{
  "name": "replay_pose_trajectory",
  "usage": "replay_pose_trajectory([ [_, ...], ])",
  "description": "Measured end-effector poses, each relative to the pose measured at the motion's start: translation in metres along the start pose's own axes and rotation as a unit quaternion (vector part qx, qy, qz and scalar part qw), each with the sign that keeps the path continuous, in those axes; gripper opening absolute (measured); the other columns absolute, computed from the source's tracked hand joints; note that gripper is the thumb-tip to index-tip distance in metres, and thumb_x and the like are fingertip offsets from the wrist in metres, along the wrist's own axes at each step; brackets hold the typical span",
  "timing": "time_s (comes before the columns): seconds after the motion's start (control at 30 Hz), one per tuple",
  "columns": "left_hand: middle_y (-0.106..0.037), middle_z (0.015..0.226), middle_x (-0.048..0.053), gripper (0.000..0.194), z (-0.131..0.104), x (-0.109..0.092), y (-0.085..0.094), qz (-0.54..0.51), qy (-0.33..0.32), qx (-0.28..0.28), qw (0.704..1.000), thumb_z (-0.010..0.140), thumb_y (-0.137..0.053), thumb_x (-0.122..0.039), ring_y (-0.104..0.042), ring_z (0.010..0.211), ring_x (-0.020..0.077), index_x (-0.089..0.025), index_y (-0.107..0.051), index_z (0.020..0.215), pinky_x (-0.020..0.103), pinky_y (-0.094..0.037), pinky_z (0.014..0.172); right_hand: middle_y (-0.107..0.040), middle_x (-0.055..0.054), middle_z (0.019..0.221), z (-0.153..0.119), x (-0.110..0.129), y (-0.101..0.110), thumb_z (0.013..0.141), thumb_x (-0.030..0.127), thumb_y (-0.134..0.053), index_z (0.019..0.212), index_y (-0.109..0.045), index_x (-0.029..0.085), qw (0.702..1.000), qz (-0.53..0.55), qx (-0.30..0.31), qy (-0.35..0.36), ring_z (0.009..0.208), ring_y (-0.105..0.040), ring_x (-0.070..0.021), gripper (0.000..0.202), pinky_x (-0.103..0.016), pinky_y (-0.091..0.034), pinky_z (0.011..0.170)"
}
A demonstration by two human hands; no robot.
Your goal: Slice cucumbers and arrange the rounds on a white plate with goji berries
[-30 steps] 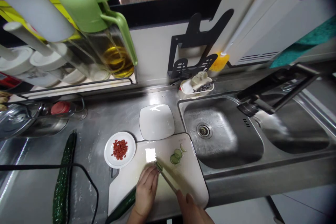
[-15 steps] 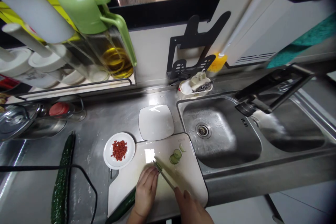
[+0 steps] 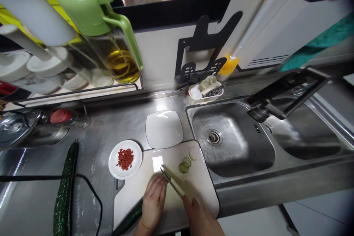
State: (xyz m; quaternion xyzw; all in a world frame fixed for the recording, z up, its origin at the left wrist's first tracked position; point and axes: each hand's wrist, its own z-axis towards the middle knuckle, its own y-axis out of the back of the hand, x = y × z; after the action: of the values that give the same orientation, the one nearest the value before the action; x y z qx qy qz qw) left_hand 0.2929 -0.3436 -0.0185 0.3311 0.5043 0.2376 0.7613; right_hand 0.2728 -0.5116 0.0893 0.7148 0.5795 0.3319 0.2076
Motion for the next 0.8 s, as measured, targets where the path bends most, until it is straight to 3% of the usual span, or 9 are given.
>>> replay_pose_trajectory([
  [0.43,-0.069,0.102,0.007,0.023,0.000,-0.001,0.001,0.000,0.001,0.011,1.000,0.090,-0.045,-0.013,-0.064,0.101,0.0182,-0.017,-0.063,0.105,0.040,-0.051,0.096,-0.067,-0.006,0.091,0.015,0.001,-0.021,0.085,-0.003,-0.025,0.111,-0.058,0.021,0.999,0.006,-0.036,0.001,0.077,-0.067,-0.0170,0.049,-0.022,-0.046,0.059],
  [0.8,-0.069,0.103,0.006,0.023,0.000,-0.001,0.001,0.006,0.002,0.008,1.000,0.089,-0.047,-0.012,-0.063,0.102,0.0178,-0.017,-0.063,0.105,0.038,-0.051,0.096,-0.068,-0.011,0.095,0.033,0.001,-0.043,0.082,-0.004,-0.024,0.115,-0.059,0.015,0.997,-0.015,-0.069,0.014,0.082,-0.065,-0.0173,0.051,-0.024,-0.047,0.071],
])
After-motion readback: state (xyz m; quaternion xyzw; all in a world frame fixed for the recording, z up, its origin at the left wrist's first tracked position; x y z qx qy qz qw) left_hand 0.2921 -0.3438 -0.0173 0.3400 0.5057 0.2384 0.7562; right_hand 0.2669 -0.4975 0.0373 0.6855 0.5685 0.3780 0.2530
